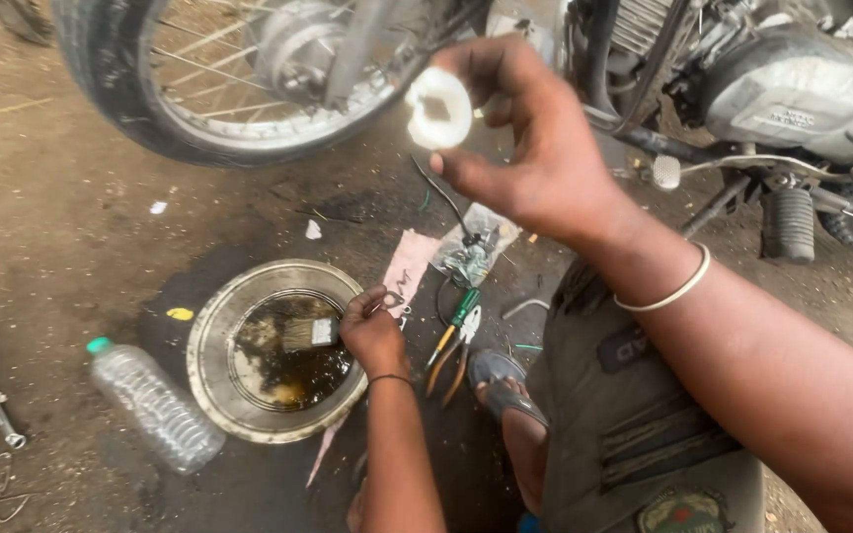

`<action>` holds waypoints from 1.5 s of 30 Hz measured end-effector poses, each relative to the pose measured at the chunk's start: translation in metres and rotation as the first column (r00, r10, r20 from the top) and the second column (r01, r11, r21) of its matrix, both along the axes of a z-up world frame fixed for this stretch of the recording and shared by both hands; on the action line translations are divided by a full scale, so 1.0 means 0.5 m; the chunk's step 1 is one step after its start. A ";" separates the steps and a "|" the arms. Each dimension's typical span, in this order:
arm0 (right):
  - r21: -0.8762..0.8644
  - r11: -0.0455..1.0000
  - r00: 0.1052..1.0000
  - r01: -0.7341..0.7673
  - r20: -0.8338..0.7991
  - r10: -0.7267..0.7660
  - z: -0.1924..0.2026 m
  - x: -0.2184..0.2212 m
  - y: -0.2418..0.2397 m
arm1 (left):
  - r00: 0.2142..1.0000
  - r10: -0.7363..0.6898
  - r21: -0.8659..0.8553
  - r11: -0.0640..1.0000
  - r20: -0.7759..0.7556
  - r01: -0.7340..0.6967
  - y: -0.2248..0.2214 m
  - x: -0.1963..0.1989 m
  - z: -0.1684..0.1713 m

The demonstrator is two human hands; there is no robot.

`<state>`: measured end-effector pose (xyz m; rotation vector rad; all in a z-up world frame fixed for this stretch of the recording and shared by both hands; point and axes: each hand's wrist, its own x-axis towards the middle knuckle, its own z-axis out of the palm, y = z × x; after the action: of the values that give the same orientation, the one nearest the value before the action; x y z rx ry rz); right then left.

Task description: Inspecting and disassembling a motorcycle carburetor for repair.

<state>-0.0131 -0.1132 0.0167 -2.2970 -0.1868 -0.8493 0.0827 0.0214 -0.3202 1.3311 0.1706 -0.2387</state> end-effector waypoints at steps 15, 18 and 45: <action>-0.071 0.995 0.951 0.077 -0.295 -0.094 -0.013 -0.038 -0.060 | 0.956 -0.253 0.242 0.947 0.151 0.212 -0.065 -0.063 -0.053; -0.226 0.963 0.904 0.149 -0.364 -0.225 -0.014 -0.037 -0.065 | 0.952 -0.263 0.134 0.961 0.154 0.243 -0.121 -0.067 -0.110; -0.012 0.845 0.668 0.535 -0.607 -0.431 -0.062 -0.018 -0.088 | 0.554 -0.766 0.708 0.190 -0.327 0.680 -0.442 0.103 -0.270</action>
<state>-0.0219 -0.1574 -0.0141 -2.3513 0.7905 -0.3129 0.1344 -0.1993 -0.4552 2.2715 -0.5872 -1.0297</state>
